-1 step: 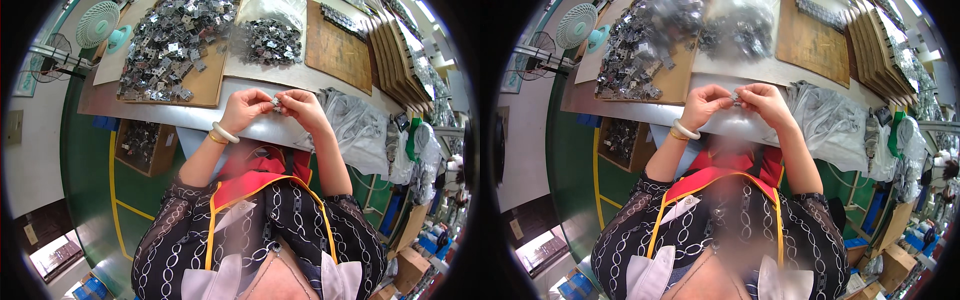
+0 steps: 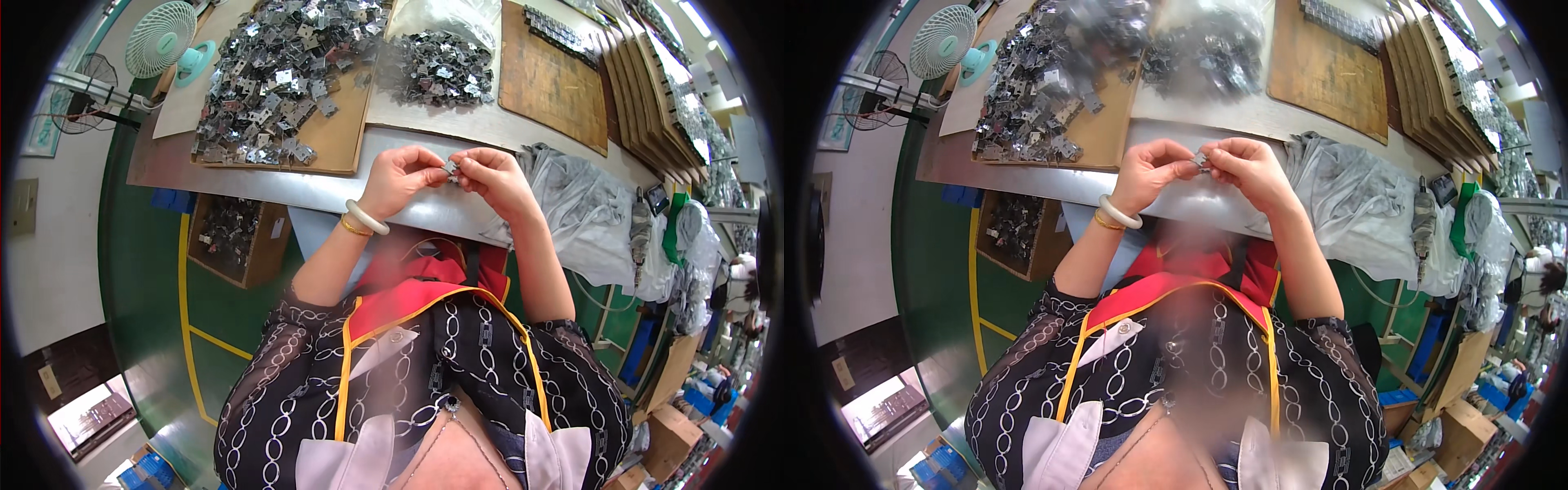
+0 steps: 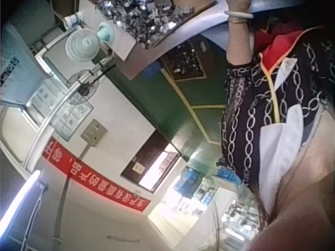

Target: The person assembles small metal components into a plastic tray by hand.

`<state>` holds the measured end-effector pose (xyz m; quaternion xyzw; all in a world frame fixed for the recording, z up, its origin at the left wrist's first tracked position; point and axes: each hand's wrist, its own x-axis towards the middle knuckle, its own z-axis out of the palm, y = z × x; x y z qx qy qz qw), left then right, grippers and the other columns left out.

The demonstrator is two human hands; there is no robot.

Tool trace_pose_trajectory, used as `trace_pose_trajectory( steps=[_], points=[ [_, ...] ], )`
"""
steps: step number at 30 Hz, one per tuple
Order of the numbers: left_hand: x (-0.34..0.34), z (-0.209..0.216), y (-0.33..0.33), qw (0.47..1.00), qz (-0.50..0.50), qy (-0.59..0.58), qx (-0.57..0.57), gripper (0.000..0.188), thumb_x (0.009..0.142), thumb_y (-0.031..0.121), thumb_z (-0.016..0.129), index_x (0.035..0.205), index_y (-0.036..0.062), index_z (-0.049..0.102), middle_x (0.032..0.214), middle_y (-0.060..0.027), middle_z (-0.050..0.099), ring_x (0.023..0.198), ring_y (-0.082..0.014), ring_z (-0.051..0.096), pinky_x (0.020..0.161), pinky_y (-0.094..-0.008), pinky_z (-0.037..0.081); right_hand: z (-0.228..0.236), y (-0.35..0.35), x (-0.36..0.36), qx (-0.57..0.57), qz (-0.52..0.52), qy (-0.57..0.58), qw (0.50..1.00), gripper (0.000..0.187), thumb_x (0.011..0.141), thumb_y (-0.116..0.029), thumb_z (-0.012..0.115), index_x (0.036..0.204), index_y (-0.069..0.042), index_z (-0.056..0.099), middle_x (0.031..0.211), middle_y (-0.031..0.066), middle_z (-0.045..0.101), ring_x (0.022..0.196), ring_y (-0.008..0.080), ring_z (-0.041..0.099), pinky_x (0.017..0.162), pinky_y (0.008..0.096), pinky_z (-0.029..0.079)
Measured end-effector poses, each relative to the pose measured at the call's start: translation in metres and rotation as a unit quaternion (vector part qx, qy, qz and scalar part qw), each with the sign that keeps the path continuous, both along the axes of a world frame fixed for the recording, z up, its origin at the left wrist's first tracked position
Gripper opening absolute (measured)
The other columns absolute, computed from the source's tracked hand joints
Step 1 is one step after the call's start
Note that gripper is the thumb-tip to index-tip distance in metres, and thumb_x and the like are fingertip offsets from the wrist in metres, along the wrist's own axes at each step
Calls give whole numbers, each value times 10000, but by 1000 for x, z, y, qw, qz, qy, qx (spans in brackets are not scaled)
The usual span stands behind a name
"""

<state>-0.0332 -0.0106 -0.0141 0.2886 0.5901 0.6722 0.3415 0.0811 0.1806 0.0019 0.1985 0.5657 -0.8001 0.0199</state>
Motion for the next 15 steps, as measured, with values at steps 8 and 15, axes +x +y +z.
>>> trace_pose_trajectory(
  steps=[8, 15],
  points=[
    [17, -5, -2, 993, 60, -33, 96, 119, 934, 14, 720, 1049, -19, 710, 958, -96, 752, 863, -159, 725, 794, -288, 600, -22, -55, 15, 89, -188, 187, 960, 212, 941, -3, 709, 1151, 30, 709, 986, 64, 729, 863, 119, 668, 781, 243, 539],
    [23, 2, -11, 994, 95, 50, -8, 125, 913, 38, 757, 1012, -32, 724, 947, -79, 747, 824, -135, 707, 755, -264, 572, -18, -49, 15, 430, -149, 220, 863, 233, 847, -43, 802, 1073, -22, 746, 997, 80, 746, 894, 149, 702, 782, 265, 552]
  ],
)
